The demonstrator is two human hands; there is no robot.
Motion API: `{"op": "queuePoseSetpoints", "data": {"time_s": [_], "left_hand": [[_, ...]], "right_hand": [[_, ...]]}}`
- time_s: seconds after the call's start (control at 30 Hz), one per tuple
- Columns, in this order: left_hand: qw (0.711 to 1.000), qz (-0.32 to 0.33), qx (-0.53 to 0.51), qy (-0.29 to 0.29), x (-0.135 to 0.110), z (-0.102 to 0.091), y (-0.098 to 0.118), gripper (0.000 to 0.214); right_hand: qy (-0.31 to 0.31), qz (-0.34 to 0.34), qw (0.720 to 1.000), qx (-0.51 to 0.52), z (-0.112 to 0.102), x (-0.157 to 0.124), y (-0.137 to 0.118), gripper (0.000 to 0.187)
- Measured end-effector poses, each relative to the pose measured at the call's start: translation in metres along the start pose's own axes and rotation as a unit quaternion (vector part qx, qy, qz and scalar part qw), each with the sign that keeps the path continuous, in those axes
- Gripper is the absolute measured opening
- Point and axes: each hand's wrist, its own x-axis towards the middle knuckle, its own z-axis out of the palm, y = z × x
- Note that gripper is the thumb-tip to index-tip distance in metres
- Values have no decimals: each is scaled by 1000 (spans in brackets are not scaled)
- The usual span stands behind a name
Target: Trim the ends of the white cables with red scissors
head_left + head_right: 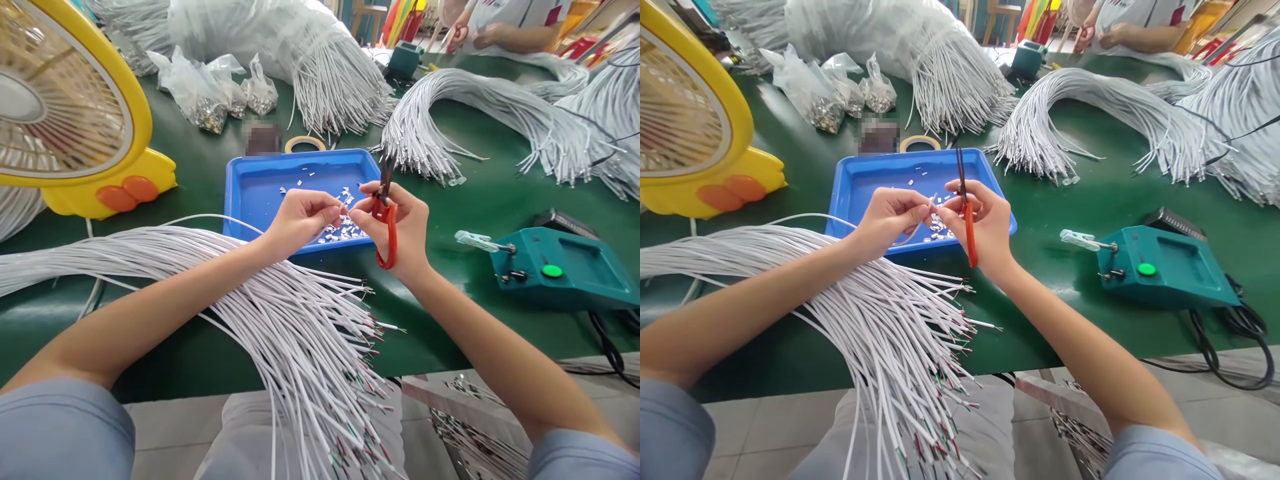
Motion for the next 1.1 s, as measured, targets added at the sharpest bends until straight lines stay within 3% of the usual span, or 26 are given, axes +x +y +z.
{"op": "queuePoseSetpoints", "data": {"time_s": [0.1,0.3,1.1], "left_hand": [[1000,7,6,-16,0,0,1,12],[999,15,17,-34,0,1,1,14],[999,45,10,-17,0,1,0,3]], "right_hand": [[24,-11,1000,-8,-1,0,0,25],[-1,-17,999,-47,-2,0,-1,25],[-25,24,999,-9,-4,4,-3,28]]}}
